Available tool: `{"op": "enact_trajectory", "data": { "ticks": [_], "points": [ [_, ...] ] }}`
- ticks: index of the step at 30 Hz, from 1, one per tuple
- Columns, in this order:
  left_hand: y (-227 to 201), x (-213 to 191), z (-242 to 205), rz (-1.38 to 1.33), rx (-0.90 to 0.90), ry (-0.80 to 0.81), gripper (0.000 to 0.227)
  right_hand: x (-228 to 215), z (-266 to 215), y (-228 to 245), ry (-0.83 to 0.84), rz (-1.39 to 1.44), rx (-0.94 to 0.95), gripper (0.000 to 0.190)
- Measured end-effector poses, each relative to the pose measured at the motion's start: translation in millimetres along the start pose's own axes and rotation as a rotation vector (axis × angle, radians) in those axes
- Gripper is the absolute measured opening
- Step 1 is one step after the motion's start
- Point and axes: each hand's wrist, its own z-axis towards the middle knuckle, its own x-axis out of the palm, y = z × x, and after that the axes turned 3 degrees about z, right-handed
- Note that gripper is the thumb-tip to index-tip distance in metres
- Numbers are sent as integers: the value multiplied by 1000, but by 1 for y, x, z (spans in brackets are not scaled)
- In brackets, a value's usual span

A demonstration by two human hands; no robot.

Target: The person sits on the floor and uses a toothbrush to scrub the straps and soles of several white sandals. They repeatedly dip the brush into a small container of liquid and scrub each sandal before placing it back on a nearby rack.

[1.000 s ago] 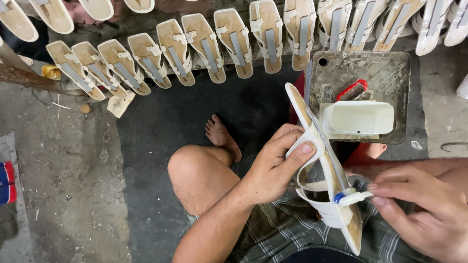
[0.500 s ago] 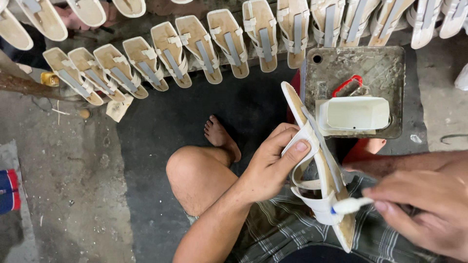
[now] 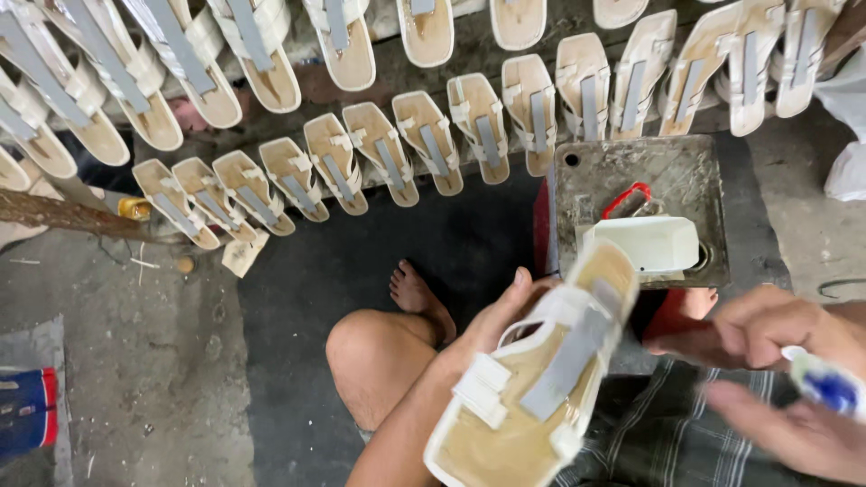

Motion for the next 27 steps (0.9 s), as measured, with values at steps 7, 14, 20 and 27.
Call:
{"op": "enact_trajectory", "data": {
  "ticks": [7,14,20,27],
  "points": [
    [37,-43,-36,-310,-221,-112,44,37,74,76,434,-541,-596,38],
    [13,-29,16,-220,-81,165,67,37,103,96,500,-516,-625,43],
    [-14,-23,22,554,31,-189,75,-19,183,148,2,-612,-597,60],
    [-7,-36,43,854,107,-213,66,-58,260,132,-517,-193,-426,54]
  ]
}}
